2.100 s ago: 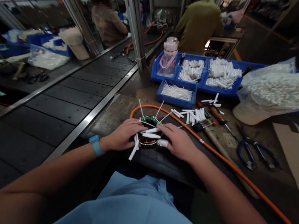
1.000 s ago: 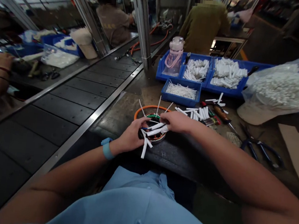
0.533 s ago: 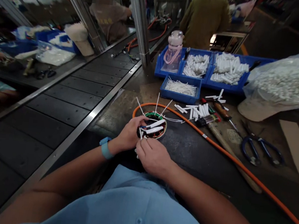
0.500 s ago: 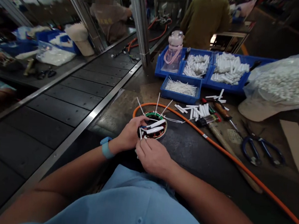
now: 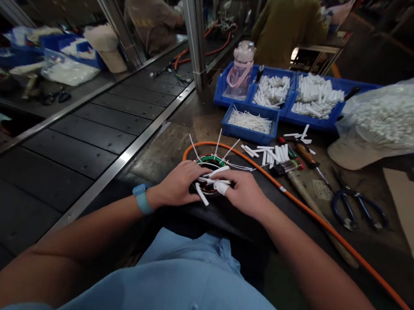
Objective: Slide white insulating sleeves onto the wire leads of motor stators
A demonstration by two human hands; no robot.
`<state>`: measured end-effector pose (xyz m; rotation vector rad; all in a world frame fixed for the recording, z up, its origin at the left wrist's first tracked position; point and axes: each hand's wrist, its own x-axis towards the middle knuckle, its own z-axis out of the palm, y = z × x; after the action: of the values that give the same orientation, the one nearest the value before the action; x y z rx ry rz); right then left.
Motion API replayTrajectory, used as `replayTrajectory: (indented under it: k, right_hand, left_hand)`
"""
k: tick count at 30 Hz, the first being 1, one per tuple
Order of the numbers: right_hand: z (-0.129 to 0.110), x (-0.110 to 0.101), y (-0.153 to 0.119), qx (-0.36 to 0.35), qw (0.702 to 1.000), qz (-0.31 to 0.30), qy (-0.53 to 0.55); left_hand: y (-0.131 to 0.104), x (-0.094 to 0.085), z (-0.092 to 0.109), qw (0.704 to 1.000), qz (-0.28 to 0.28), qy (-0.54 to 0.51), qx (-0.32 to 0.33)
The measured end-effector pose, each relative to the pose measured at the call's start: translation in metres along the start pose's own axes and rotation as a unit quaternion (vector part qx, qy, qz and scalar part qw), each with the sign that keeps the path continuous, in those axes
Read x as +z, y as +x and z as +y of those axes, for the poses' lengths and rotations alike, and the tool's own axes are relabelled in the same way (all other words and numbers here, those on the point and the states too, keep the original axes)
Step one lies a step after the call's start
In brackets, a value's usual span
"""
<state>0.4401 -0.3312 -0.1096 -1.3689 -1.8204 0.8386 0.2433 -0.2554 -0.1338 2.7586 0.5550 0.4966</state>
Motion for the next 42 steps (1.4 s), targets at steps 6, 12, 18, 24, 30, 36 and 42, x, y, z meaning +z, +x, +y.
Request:
replayTrajectory:
  k: [6,12,18,24,30,36,42]
  right_hand:
    - [-0.005,0.014,-0.012,-0.06,0.986,-0.022,-0.155]
    - [0.002,0.03,-0.017,0.048,0.993,-0.015,0.102]
    - [0.01,0.005,-0.014,0.088,0.962,-0.087,0.244]
    - [0.073,-0.056,0.023,0.217,0.893,0.154,-0.363]
    - [0.112,-0.047,0.039,0.223,0.865,0.122,-0.432]
    - [0.094,-0.044,0.011,0.116,0.89,0.17,-0.406]
    - [0.033,0.0,-0.038,-0.096,0.975,0.101,-0.174]
  left_hand:
    - [-0.003,0.013,0.0,0.998,0.026,0.049,-0.002]
    - [-0.006,0.019,0.006,0.996,0.049,0.068,-0.011]
    - [-0.01,0.026,0.008,0.994,0.089,0.05,-0.032]
    - [-0.007,0.027,0.008,0.993,0.109,0.032,-0.026]
    - [-0.008,0.018,0.01,0.996,0.086,0.007,-0.03]
    - [-0.01,-0.006,-0.004,0.997,-0.033,-0.075,0.011]
    - [-0.007,0.011,-0.001,0.999,0.043,-0.001,0.012]
